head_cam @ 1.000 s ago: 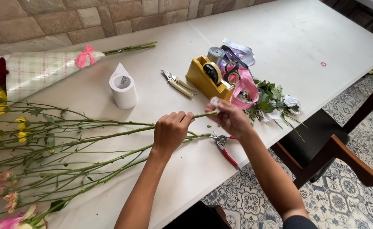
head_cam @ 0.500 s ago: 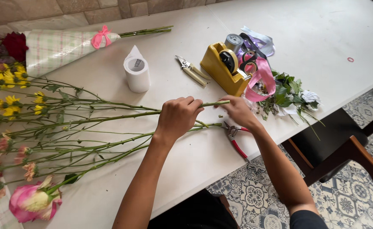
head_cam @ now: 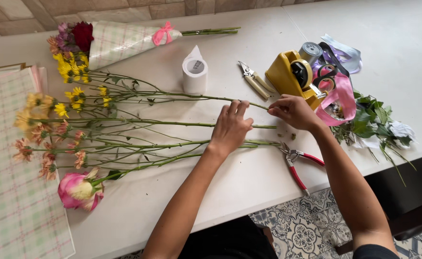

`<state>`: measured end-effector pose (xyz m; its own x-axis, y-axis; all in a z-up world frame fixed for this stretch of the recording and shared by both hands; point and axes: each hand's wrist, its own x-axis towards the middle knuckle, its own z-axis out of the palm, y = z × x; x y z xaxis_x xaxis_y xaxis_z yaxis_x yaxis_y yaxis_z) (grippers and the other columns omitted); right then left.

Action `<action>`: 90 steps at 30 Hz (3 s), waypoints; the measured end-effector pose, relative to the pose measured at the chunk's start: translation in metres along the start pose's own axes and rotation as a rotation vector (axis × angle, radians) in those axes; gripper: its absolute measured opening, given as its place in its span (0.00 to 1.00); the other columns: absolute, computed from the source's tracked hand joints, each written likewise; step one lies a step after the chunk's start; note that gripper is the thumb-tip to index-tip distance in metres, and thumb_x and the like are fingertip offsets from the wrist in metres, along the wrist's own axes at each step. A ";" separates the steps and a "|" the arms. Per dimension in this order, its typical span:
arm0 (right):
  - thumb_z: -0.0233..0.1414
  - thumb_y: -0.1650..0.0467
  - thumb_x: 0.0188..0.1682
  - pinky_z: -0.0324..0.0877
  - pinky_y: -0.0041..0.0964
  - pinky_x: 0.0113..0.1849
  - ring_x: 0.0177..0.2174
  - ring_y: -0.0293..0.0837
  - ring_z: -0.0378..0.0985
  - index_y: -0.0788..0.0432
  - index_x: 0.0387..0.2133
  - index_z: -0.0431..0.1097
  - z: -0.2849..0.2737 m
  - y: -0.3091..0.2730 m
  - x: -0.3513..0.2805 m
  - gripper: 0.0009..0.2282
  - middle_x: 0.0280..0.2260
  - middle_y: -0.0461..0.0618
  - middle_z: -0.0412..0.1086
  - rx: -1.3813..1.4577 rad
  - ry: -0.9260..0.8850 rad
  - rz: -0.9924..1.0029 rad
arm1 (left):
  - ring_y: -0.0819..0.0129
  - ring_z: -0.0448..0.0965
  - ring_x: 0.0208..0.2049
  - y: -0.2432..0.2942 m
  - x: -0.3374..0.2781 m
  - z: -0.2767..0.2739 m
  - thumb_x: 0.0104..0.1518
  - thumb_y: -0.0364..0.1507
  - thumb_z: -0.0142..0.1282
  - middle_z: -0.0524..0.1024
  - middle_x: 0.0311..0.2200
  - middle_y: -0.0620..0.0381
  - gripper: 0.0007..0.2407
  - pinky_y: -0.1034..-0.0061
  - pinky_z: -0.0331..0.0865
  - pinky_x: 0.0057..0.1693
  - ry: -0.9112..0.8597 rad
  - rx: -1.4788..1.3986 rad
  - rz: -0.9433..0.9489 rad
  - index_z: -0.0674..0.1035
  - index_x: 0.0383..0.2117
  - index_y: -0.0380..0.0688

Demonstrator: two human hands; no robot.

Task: The person prepares flower stems by trimming their ends with shears and bundling them together by hand on a table.

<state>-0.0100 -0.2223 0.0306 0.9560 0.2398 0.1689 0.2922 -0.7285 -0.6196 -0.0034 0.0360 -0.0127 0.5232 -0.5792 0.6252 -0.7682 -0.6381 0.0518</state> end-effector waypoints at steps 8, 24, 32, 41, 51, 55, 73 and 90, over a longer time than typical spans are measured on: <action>0.50 0.72 0.58 0.69 0.42 0.35 0.29 0.44 0.71 0.60 0.51 0.76 -0.008 0.000 -0.032 0.12 0.31 0.55 0.69 0.105 0.113 0.004 | 0.54 0.68 0.61 -0.014 0.015 0.017 0.51 0.36 0.69 0.72 0.52 0.53 0.12 0.50 0.55 0.70 -0.125 -0.034 -0.046 0.83 0.38 0.49; 0.62 0.77 0.45 0.77 0.34 0.39 0.37 0.43 0.81 0.49 0.36 0.84 0.031 -0.011 -0.037 0.10 0.37 0.46 0.78 0.099 0.533 -0.064 | 0.69 0.79 0.33 -0.019 0.016 0.036 0.67 0.29 0.54 0.73 0.29 0.66 0.03 0.72 0.75 0.45 0.027 -0.139 0.043 0.80 0.38 0.55; 0.62 0.80 0.47 0.80 0.34 0.38 0.36 0.40 0.84 0.58 0.37 0.84 0.048 -0.038 -0.039 0.08 0.36 0.54 0.83 0.345 0.508 0.041 | 0.66 0.80 0.35 -0.025 0.014 0.031 0.66 0.26 0.56 0.76 0.31 0.61 0.04 0.72 0.74 0.45 0.059 -0.253 -0.018 0.82 0.37 0.52; 0.62 0.78 0.49 0.83 0.43 0.38 0.31 0.47 0.85 0.67 0.41 0.80 0.034 -0.021 -0.041 0.08 0.33 0.65 0.80 0.678 0.652 0.273 | 0.64 0.79 0.37 -0.030 0.018 0.019 0.65 0.24 0.57 0.76 0.31 0.61 0.04 0.70 0.73 0.47 0.068 -0.286 -0.083 0.82 0.39 0.52; 0.62 0.54 0.46 0.66 0.65 0.59 0.58 0.67 0.70 0.58 0.63 0.66 -0.010 -0.107 -0.149 0.34 0.57 0.69 0.70 -0.321 0.029 0.483 | 0.66 0.80 0.37 -0.032 0.018 0.022 0.66 0.24 0.55 0.76 0.31 0.62 0.06 0.70 0.73 0.50 0.050 -0.181 -0.104 0.81 0.41 0.55; 0.61 0.40 0.37 0.48 0.57 0.65 0.67 0.53 0.51 0.53 0.72 0.48 0.018 -0.077 -0.192 0.54 0.69 0.54 0.52 -0.489 -0.059 0.530 | 0.56 0.71 0.32 -0.030 0.019 0.025 0.49 0.12 0.51 0.73 0.29 0.58 0.14 0.64 0.63 0.40 0.153 -0.201 -0.031 0.76 0.36 0.47; 0.47 0.62 0.52 0.79 0.47 0.43 0.44 0.53 0.78 0.60 0.64 0.66 0.056 -0.069 -0.108 0.26 0.45 0.62 0.71 0.662 0.265 0.519 | 0.67 0.77 0.27 -0.022 0.020 0.013 0.66 0.25 0.55 0.75 0.24 0.62 0.06 0.74 0.73 0.39 0.030 -0.252 -0.127 0.82 0.38 0.56; 0.40 0.63 0.62 0.67 0.36 0.14 0.13 0.42 0.64 0.64 0.46 0.66 0.067 -0.046 -0.096 0.15 0.19 0.49 0.57 0.549 0.220 0.614 | 0.70 0.74 0.23 -0.020 0.015 0.023 0.64 0.23 0.52 0.74 0.20 0.62 0.10 0.77 0.71 0.37 -0.091 -0.183 -0.064 0.83 0.38 0.59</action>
<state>-0.1172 -0.1687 -0.0088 0.9406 -0.2675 -0.2092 -0.2797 -0.2609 -0.9240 0.0279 0.0284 -0.0220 0.5982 -0.5890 0.5433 -0.7819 -0.5775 0.2348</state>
